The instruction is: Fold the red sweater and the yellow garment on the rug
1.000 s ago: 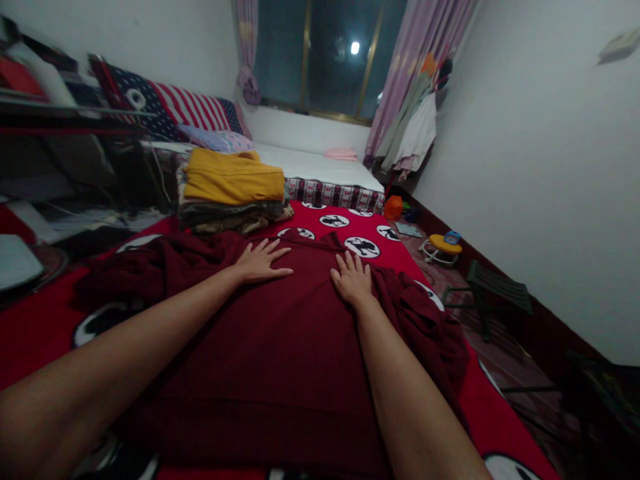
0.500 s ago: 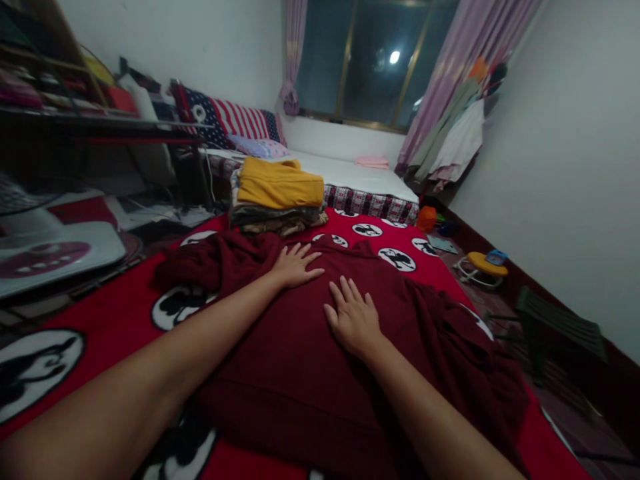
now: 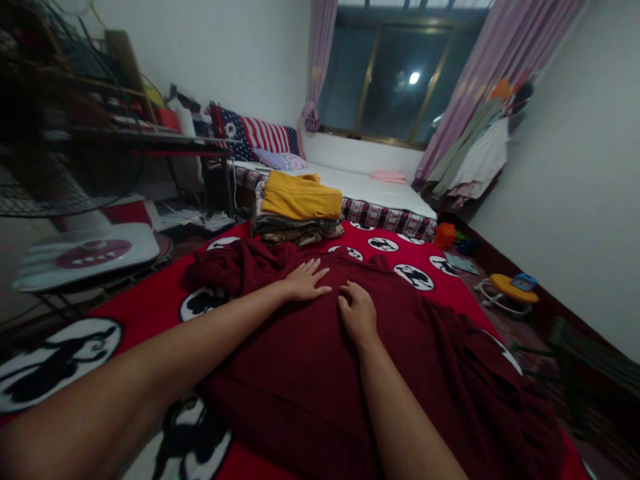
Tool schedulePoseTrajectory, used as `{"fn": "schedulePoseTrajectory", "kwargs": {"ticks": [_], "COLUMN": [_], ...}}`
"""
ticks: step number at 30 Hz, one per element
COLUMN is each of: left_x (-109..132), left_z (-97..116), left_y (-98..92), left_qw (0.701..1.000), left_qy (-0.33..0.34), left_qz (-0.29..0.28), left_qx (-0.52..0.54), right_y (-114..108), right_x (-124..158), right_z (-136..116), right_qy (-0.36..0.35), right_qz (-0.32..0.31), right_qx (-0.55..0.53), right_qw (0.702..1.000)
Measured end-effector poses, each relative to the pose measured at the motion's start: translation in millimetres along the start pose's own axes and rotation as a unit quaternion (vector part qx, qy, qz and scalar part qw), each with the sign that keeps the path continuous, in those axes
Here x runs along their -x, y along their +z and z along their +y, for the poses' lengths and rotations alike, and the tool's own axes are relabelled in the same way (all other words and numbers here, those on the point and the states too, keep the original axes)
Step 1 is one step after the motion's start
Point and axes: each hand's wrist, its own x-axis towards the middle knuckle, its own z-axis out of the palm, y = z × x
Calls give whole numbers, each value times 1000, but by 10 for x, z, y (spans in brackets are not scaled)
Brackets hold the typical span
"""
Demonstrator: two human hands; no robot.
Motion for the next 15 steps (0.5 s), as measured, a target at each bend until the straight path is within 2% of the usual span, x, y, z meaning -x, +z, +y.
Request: {"fn": "schedulePoseTrajectory", "kwargs": {"ticks": [6,8,9,11,13,14,15], "left_x": [478,687,795,1005,1187,1258,1312], "left_z": [-399,-589,-695,-931,-1202,-1344,-1483], "left_y": [-339,-498,-575,-708,-782,-790,-776], "left_qw": [990,984,985,990,971,955,944], "left_qy": [120,147,143,77,-48,-114,-161], "left_qz": [-61,-49,-17,105,230,262,268], "left_qx": [42,85,94,57,-40,-84,-109], "right_y": [-30,-19,-14,-6,-1,1,3], "right_x": [-17,-19,-19,-19,-15,-12,-10], "right_z": [20,20,22,23,17,11,4], "right_qy": [4,5,5,4,1,0,-2], "right_qz": [19,19,21,26,29,29,30], "right_qx": [-61,-65,-65,-63,-56,-51,-45], "right_qw": [998,998,998,998,998,998,999]}}
